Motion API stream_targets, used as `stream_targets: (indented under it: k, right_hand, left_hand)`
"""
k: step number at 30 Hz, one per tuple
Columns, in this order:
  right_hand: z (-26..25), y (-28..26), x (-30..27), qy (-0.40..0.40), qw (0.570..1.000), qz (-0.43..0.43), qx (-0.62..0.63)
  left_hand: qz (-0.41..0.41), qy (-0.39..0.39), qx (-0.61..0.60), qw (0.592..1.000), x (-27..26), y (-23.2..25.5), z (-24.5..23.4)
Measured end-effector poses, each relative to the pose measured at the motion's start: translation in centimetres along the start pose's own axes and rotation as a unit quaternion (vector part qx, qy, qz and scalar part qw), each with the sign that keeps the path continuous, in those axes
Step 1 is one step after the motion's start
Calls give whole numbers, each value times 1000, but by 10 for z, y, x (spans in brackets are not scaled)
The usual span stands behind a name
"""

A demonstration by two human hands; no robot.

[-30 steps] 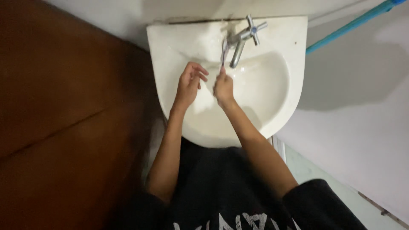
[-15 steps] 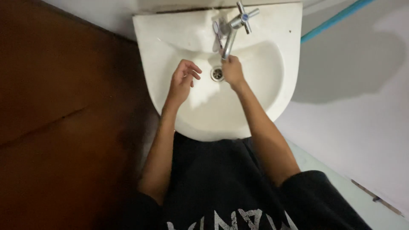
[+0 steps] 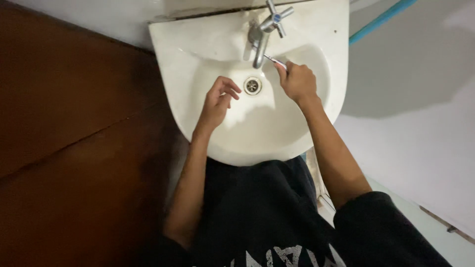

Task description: Cleaning a bathroom sink and washing down a toothbrush.

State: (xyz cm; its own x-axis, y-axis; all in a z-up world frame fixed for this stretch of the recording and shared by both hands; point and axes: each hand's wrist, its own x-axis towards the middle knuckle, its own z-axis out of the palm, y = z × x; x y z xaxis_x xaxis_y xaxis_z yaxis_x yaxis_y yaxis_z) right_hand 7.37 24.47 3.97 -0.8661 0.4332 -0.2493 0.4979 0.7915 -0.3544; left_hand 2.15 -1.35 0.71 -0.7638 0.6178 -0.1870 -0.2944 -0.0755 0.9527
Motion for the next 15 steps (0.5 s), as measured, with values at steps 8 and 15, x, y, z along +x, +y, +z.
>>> stream_targets:
  k: [8, 15]
  right_hand:
    - [-17, 22, 18, -36, 998, -33, -27]
    - [-36, 45, 52, -50, 987, -114, -101]
  left_hand:
    - [-25, 22, -2, 999, -6, -5, 27]
    - [0, 49, -40, 998, -4, -13, 78]
